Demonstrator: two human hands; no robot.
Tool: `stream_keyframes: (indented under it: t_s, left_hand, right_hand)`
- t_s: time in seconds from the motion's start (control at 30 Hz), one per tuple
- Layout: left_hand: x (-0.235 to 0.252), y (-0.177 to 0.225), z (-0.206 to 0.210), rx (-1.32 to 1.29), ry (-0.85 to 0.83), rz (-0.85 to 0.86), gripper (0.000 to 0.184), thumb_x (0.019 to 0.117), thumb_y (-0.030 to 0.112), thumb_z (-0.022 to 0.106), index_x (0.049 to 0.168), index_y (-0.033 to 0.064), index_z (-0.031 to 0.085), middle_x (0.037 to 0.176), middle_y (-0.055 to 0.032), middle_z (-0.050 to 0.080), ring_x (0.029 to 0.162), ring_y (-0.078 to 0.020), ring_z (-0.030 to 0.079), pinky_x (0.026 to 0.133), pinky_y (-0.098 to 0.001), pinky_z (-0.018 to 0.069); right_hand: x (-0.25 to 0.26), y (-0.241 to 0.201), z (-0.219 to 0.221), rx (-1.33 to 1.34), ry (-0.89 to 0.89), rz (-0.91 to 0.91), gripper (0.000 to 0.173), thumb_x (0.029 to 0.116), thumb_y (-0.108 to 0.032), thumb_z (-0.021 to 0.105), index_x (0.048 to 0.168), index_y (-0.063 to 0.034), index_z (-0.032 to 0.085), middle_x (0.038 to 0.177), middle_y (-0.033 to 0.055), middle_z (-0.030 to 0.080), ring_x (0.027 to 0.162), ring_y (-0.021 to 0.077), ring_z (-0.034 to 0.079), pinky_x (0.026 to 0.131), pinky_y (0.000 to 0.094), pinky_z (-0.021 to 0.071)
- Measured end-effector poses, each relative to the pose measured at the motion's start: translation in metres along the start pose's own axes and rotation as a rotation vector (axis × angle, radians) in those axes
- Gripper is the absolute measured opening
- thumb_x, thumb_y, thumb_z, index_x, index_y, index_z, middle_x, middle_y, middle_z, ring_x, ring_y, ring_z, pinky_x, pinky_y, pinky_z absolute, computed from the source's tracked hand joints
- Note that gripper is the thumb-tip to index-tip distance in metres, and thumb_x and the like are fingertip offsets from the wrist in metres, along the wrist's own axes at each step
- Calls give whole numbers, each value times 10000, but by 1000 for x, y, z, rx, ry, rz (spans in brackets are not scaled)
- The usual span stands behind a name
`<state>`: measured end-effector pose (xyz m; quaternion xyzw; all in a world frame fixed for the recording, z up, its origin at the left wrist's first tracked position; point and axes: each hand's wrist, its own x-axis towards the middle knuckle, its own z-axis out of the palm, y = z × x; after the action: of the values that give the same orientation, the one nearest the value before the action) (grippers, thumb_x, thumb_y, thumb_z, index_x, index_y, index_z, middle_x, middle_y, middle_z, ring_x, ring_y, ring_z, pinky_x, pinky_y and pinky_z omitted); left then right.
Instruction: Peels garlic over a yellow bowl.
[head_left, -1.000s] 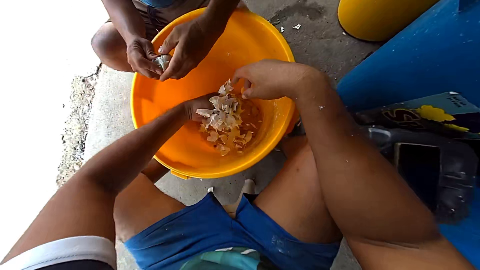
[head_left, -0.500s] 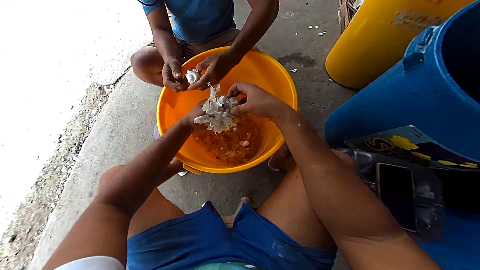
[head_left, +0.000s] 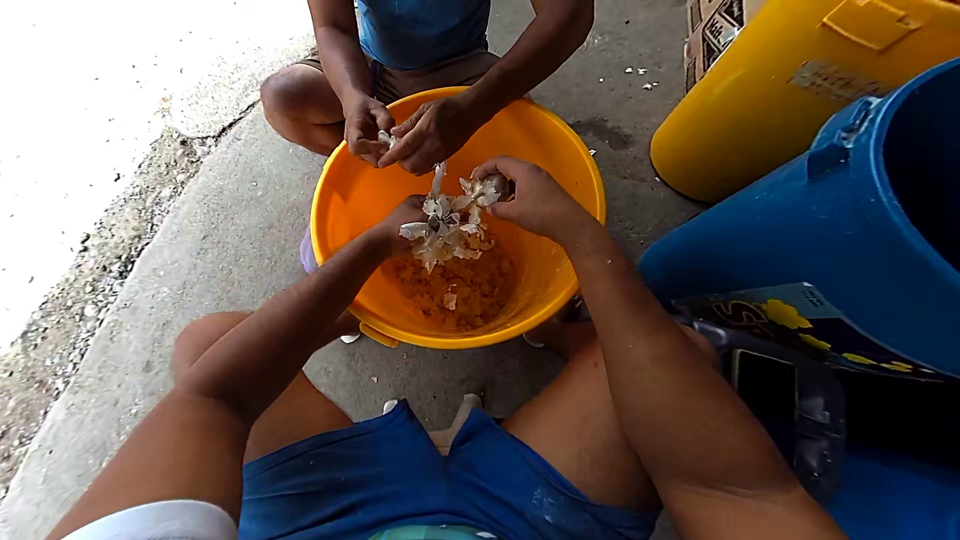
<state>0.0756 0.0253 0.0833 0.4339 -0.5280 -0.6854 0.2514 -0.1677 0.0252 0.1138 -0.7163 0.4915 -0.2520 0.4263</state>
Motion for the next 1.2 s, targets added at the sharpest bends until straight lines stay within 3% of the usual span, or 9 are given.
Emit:
stream_keyframes:
  t_s: [0.13, 0.27, 0.4, 0.57, 0.83, 0.9, 1.03, 1.13, 1.2]
  left_hand:
    - [-1, 0, 9, 436, -89, -62, 123, 929, -69, 548, 910, 3, 647, 759, -14, 631, 662, -44, 595, 622, -234, 519]
    - [4, -8, 16, 675, -157, -73, 65, 911, -20, 600, 892, -6, 661, 764, -67, 640, 667, -126, 611, 624, -336, 521]
    - [5, -6, 16, 904, -73, -92, 96, 919, 86, 656, 967, 12, 693, 880, -142, 688, 828, -274, 673, 744, -517, 537]
    - [3, -5, 12, 846, -100, -82, 232, 1030, 105, 558, 1209, -13, 645, 1135, -182, 676, 1071, -281, 648, 967, -503, 502]
    - [4, -1, 14, 1075, -173, -31, 371, 930, -38, 626, 1285, 69, 632, 1060, -163, 716, 955, -311, 705, 867, -535, 555]
    - [2, 5, 17, 1142, -188, -34, 600, 902, -27, 676, 1461, 142, 540, 1187, -184, 699, 1057, -347, 692, 926, -552, 539]
    - [-6, 23, 13, 1030, -262, 71, 881, 869, 357, 824, 1587, 154, 355, 1583, -173, 400, 1415, -315, 455, 1134, -492, 413]
    - [-15, 31, 23, 541, -92, 161, 644, 970, 225, 716, 1515, 88, 400, 1351, -108, 614, 1089, -192, 693, 907, -363, 604]
    - [-16, 27, 29, 312, 6, 190, 459, 1022, 149, 629, 1432, 49, 449, 1163, -127, 678, 921, -206, 733, 784, -375, 644]
  right_hand:
    - [-3, 5, -7, 365, 5, 31, 538, 787, 120, 696, 1272, -48, 539, 1213, 180, 618, 939, 282, 693, 764, 444, 623]
    - [-10, -1, -7, 548, -117, 84, 525, 887, 87, 667, 1369, -44, 505, 1198, 183, 630, 863, 260, 704, 743, 396, 627]
    - [-12, -2, -3, 484, -101, 82, 537, 848, 133, 643, 1344, -44, 543, 1232, 189, 607, 918, 283, 697, 753, 423, 630]
    - [-15, -2, -6, 324, -41, 19, 528, 852, 134, 667, 1337, -58, 592, 1272, 172, 627, 1008, 261, 695, 842, 426, 621]
    - [-20, -6, -5, 120, 45, -43, 426, 873, 21, 749, 1277, -88, 664, 1141, 121, 709, 959, 206, 712, 875, 409, 602]
    - [-20, -8, -4, 101, 69, -60, 416, 871, 3, 768, 1267, -94, 683, 1142, 109, 718, 975, 189, 718, 889, 393, 604]
    - [-20, -12, 0, 70, 38, -41, 387, 944, -76, 722, 1325, -106, 660, 1118, 103, 725, 894, 173, 732, 830, 370, 621]
    - [-17, -11, 10, 181, 8, -25, 353, 1023, -115, 619, 1374, -83, 615, 1159, 118, 709, 882, 179, 742, 804, 367, 643]
    - [-14, -14, 15, 296, -4, 1, 343, 1082, -124, 499, 1407, -51, 579, 1211, 139, 694, 926, 187, 752, 816, 359, 653]
